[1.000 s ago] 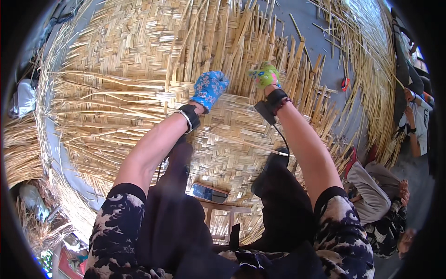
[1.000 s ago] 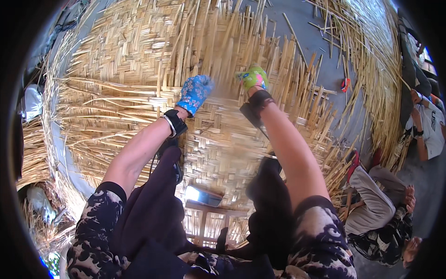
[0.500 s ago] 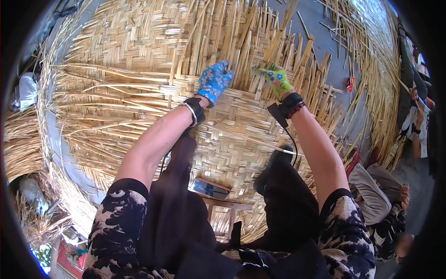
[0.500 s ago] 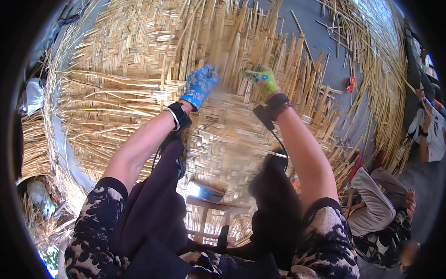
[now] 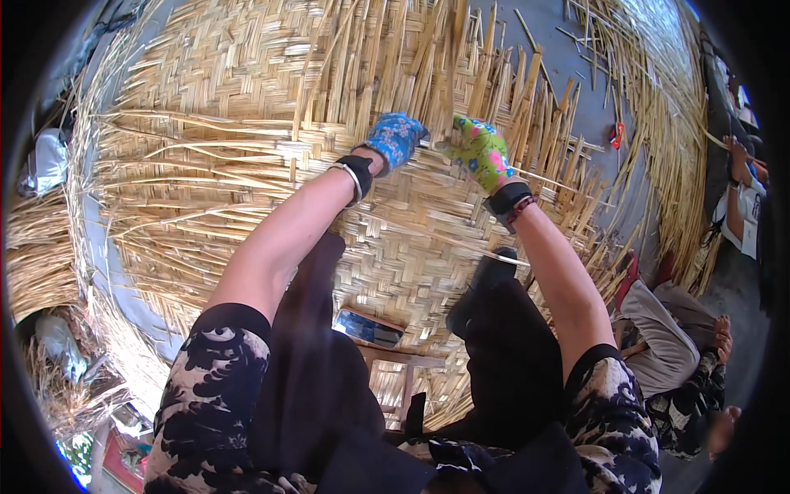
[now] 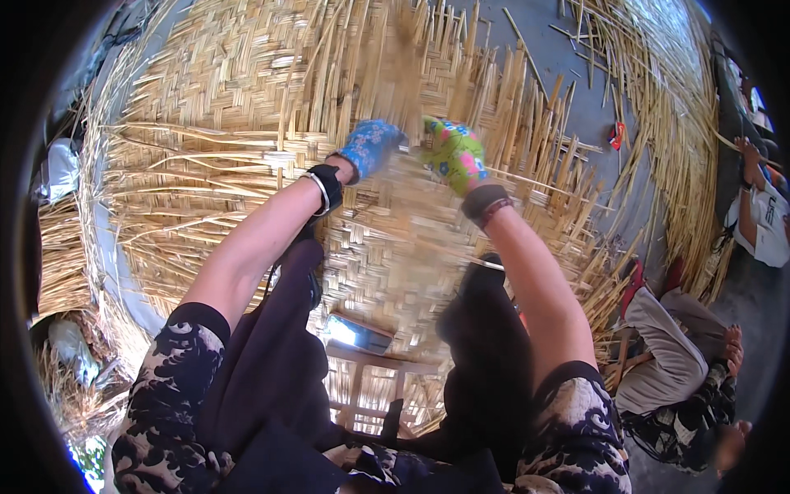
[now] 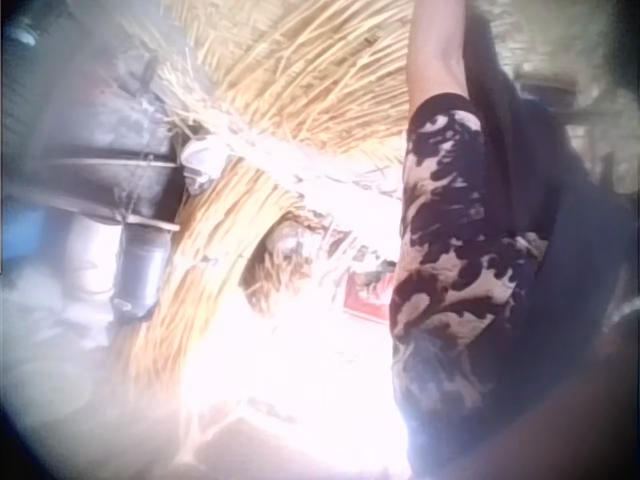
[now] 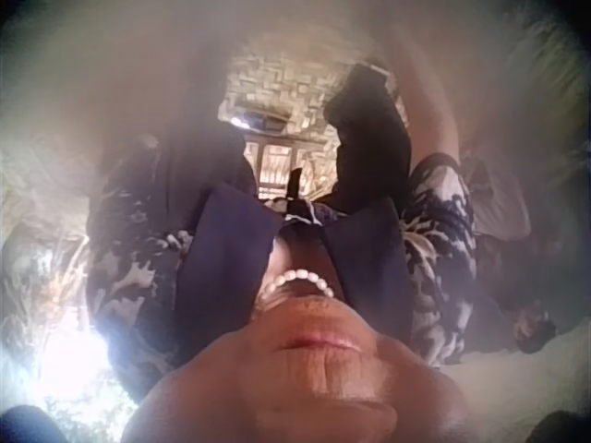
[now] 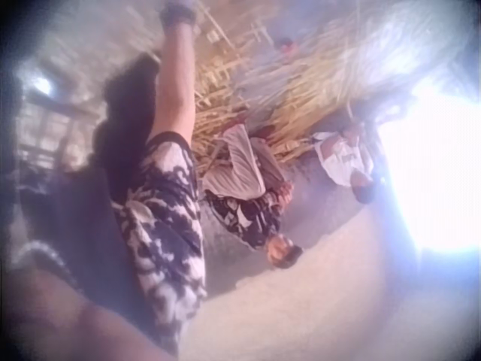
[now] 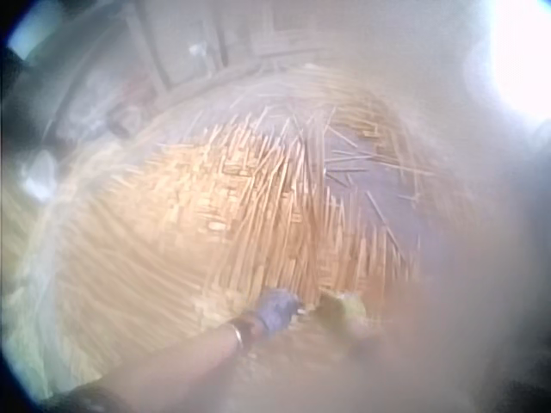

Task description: The recorder and others are weaving large mats or structures from long, thin bamboo or straw strips on the floor.

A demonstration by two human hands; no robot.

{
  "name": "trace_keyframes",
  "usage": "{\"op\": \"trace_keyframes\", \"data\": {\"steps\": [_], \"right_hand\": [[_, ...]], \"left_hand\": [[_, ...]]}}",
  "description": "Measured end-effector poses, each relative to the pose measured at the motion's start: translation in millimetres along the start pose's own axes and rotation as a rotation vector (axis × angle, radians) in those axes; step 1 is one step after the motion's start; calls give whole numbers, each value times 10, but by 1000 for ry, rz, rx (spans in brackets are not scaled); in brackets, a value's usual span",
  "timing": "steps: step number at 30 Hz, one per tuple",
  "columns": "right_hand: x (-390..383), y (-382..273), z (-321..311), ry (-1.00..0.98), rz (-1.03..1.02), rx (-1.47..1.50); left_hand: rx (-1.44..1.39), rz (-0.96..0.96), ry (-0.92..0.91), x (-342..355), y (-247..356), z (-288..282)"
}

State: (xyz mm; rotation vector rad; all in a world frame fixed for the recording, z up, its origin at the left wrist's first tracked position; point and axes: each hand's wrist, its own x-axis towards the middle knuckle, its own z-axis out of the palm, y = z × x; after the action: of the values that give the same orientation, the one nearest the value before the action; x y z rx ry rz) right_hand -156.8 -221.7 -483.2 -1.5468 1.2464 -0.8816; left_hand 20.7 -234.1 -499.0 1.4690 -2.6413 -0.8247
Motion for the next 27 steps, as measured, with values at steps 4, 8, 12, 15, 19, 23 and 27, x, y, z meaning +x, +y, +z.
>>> {"op": "trace_keyframes", "data": {"steps": [4, 8, 12, 15, 19, 23, 27], "right_hand": [[19, -162, -281, -200, 471, -279], [43, -153, -285, -388, 250, -1062], [-16, -80, -228, -354, 190, -957], [-6, -102, -173, -361, 367, -919], [-264, 1139, -910, -131, 36, -419], [-230, 10, -541, -343, 40, -1022], [-519, -56, -991, -110, 85, -873]], "left_hand": [[-43, -1, 36, -25, -94, 125], [-222, -31, 167, -82, -23, 144], [26, 100, 292, -226, -25, 169], [212, 194, 211, -331, -47, 52], [-29, 266, 102, 198, 208, -392], [-7, 321, -46, 176, 323, -761], [-86, 387, 55, 442, 872, -87]]}}
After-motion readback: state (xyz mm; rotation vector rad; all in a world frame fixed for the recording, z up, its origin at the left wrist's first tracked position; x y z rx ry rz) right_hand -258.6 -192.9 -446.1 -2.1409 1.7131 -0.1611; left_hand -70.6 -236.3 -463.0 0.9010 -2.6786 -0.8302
